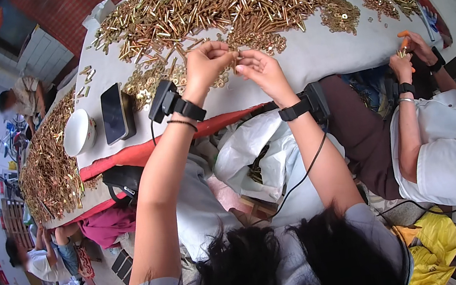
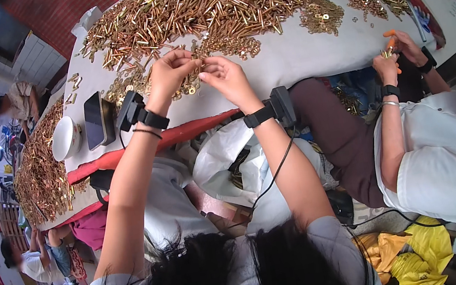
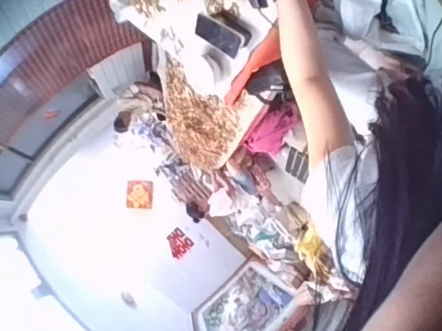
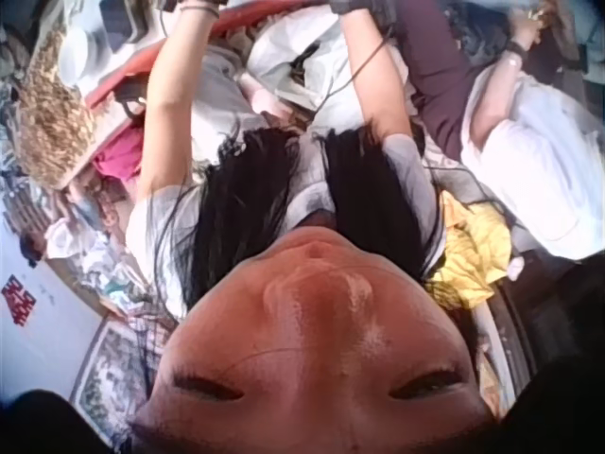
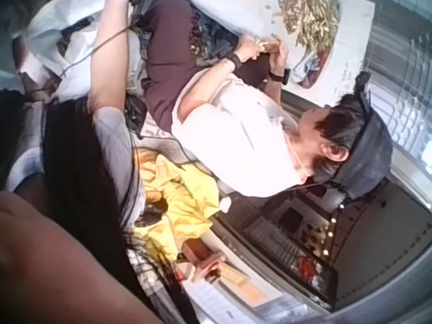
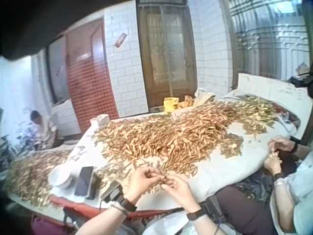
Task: Sorting small metal components including washers and pins into separate piles and containers.
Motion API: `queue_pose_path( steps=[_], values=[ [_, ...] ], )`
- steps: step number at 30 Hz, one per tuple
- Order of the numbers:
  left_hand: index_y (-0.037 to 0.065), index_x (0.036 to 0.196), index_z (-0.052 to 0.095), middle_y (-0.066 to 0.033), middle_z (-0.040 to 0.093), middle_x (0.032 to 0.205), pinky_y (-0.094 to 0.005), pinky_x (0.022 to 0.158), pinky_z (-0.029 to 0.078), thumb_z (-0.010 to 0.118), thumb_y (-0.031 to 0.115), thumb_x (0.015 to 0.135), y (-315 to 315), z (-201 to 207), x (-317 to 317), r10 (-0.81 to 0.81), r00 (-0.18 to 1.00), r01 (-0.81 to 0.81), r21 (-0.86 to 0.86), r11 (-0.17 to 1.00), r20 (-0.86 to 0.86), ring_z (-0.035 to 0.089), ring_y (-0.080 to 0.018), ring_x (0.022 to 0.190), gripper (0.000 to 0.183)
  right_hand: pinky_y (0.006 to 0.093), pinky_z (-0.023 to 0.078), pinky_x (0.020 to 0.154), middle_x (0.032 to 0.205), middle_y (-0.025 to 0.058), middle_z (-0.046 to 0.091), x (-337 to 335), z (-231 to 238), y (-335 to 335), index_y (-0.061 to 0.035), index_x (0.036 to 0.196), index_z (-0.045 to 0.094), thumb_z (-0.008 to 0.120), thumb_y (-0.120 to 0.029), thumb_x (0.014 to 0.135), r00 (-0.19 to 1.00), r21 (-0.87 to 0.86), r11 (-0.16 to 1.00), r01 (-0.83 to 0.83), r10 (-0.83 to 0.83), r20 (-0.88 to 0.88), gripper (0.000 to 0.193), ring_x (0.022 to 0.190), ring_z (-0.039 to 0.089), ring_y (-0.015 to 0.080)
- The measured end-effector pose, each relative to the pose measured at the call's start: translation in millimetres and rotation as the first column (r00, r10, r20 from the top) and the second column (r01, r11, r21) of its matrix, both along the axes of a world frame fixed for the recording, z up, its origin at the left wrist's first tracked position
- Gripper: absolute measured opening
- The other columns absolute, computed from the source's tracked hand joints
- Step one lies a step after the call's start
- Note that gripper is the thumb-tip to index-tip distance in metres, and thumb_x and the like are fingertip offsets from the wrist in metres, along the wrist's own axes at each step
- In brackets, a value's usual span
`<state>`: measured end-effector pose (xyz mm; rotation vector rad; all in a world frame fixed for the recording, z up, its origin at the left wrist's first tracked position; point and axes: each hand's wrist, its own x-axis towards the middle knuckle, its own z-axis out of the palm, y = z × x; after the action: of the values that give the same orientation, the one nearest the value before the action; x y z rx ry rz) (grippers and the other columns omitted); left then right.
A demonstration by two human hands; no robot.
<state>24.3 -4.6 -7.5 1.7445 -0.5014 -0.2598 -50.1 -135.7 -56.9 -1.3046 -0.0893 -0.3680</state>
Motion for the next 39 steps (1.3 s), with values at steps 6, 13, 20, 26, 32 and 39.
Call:
queue_pose_path(
  steps=[6,13,20,26,32,39],
  values=[
    [-0.002,0.093,0.058,-0.0062,0.064,0.08,-0.0182,0.061,0.045,0.066,0.008,0.075,19.2,-1.6,-27.7,0.042,0.998,-0.051,-0.164,0.985,-0.053,0.058,-0.0069,0.07,0.022,0.0198,0.047,0.058,0.081,0.0053,0.058,-4.8,3.7,7.1,0.003,0.101,0.05,0.056,0.0,0.08,0.993,0.002,0.993,-0.121,0.121,0.005,0.022,0.071,0.057,0.0091],
    [-0.003,0.098,0.059,-0.0078,0.065,0.083,-0.0198,0.063,0.046,0.062,0.007,0.078,28.4,-22.4,-31.5,-0.131,0.986,0.101,-0.253,0.962,-0.107,0.058,-0.0077,0.072,0.023,0.024,0.05,0.066,0.085,0.0141,0.06,-12.9,22.8,6.8,-0.0015,0.118,0.039,0.05,0.003,0.081,0.987,0.116,0.992,0.04,-0.057,0.147,0.039,0.077,0.059,0.0146],
    [-0.001,0.094,0.063,-0.0046,0.064,0.082,-0.0208,0.065,0.047,0.062,0.009,0.078,29.2,-19.5,-34.3,-0.189,0.978,0.176,-0.141,0.974,-0.086,0.058,-0.0081,0.074,0.019,0.0211,0.044,0.069,0.082,0.0093,0.063,-11.6,21.8,7.0,-0.003,0.114,0.045,0.055,0.002,0.079,0.984,-0.074,0.993,0.089,-0.076,0.159,0.037,0.077,0.058,0.0103],
    [0.0,0.099,0.06,-0.0071,0.062,0.094,-0.0228,0.071,0.048,0.06,0.012,0.08,30.1,-14.3,-38.0,-0.214,0.956,0.173,-0.204,0.964,-0.202,0.058,-0.0107,0.082,0.023,0.0227,0.045,0.072,0.086,0.0099,0.063,-16.5,20.2,8.0,-0.0013,0.108,0.051,0.056,0.002,0.079,0.986,-0.083,0.991,0.104,-0.092,0.14,0.03,0.078,0.058,0.0119],
    [0.002,0.097,0.057,-0.0048,0.06,0.091,-0.0219,0.074,0.05,0.056,0.011,0.083,29.5,-18.8,-39.5,-0.253,0.838,0.005,-0.457,0.89,-0.484,0.058,-0.0105,0.082,0.016,0.0247,0.044,0.08,0.098,0.0108,0.059,-18.7,17.5,15.4,-0.0004,0.098,0.061,0.055,0.003,0.079,0.98,-0.155,0.987,0.048,-0.016,0.199,0.02,0.088,0.056,0.0138],
    [0.001,0.096,0.057,-0.0039,0.06,0.087,-0.0214,0.075,0.051,0.058,0.013,0.083,33.5,-21.5,-36.7,-0.381,0.721,-0.044,-0.587,0.809,-0.579,0.059,-0.0104,0.079,0.017,0.022,0.044,0.071,0.092,0.0051,0.055,-11.1,8.6,19.3,-0.0006,0.091,0.06,0.06,0.002,0.075,0.96,-0.083,0.996,0.024,0.0,0.281,0.016,0.082,0.054,0.0105]
  ],
)
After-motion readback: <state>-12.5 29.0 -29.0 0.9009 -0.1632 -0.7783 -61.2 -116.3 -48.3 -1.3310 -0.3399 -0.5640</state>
